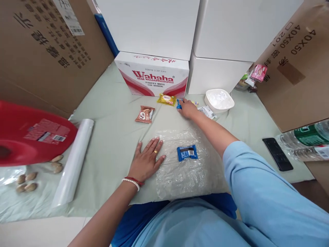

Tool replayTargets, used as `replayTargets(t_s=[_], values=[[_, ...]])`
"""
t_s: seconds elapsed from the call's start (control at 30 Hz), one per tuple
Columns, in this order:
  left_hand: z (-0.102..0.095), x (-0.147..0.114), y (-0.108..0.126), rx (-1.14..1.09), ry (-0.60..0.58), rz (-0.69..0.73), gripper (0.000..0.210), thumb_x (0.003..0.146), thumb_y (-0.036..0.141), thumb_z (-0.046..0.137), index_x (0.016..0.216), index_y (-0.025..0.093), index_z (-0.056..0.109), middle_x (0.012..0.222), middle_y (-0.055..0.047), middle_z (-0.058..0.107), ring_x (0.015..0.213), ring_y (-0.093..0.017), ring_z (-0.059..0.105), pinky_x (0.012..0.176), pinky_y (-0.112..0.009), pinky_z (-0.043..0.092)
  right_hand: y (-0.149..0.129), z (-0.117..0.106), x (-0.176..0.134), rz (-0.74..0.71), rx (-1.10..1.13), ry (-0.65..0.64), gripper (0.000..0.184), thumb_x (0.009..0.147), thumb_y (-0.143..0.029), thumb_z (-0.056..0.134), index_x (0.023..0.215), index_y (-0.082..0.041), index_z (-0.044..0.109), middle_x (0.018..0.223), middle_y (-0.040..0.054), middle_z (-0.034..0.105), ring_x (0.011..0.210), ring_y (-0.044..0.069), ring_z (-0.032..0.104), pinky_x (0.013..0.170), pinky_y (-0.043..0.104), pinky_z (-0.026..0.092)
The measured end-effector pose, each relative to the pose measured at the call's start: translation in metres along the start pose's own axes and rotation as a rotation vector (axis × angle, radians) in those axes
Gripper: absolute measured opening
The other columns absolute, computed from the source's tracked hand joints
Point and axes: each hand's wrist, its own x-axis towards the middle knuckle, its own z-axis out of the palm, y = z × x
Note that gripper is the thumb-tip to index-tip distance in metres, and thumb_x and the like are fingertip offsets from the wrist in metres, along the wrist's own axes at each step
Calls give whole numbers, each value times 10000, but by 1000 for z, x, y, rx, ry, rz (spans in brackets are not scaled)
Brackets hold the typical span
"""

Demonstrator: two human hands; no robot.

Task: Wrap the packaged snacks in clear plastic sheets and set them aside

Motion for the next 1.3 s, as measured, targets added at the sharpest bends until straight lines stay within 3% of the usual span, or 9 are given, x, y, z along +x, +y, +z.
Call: replayTargets(t_s=[0.13,0.3,0.4,0.53,0.63,0.77,0.87,1.0,1.3], values=[[-1,0,3,-20,1,-1,628,1084,522,343,1654,259,319,1721,-102,310,1591,-290,327,1312,-657,106,2,-8,-19,49,41,83,346,1019,-175,494,1340,-119,612,1283,205,690,1150,319,653,996,434,485],[0,0,1,-72,29,-10,618,1083,517,348,1653,279,325,1722,-94,314,1594,-287,321,1321,-642,75,50,-27,-96,200,236,138,400,1079,-426,374,1208,-141,623,923,98,728,719,186,684,679,294,524],[1,0,0,-90,40,2,621,1080,512,348,1651,267,330,1720,-99,321,1588,-299,333,1317,-655,70,93,-25,-158,479,681,137,381,959,-529,563,1079,-178,653,857,61,696,574,146,599,534,268,476],[1,0,1,-81,45,9,629,1081,508,323,1649,238,333,1717,-111,327,1583,-312,341,1305,-677,86,135,-22,-216,667,625,185,413,837,-543,698,1000,-164,687,927,101,694,599,154,565,583,311,517],[0,0,1,-69,44,11,630,1082,506,303,1649,233,334,1715,-113,330,1579,-319,347,1297,-682,108,150,-28,-229,567,272,268,528,830,-491,726,1238,-158,697,1322,177,638,721,175,621,796,389,572],[1,1,1,-68,54,12,632,1081,520,293,1642,233,349,1709,-117,342,1574,-322,356,1286,-688,127,155,-33,-222,218,47,-13,593,853,-391,727,1418,-236,636,1507,130,570,1078,278,686,960,400,548],[4,2,1,-82,64,1,632,1084,532,293,1641,237,347,1706,-121,346,1575,-310,356,1290,-677,116,152,-30,-216,191,-73,-145,527,882,-315,684,1401,-231,651,1403,131,653,1146,308,672,932,384,537],[5,1,1,-106,68,2,614,1089,529,302,1638,258,351,1710,-107,346,1579,-294,349,1304,-653,83,133,-36,-219,211,-64,-35,477,914,-371,659,1357,-196,678,1154,120,743,927,273,696,817,363,529],[-2,0,4,-58,16,-17,604,1095,520,323,1640,260,344,1719,-111,324,1593,-286,319,1296,-663,126,-5,-35,-220,-230,121,-221,489,944,-424,712,1394,-246,646,1214,85,714,1051,257,691,834,315,500]])
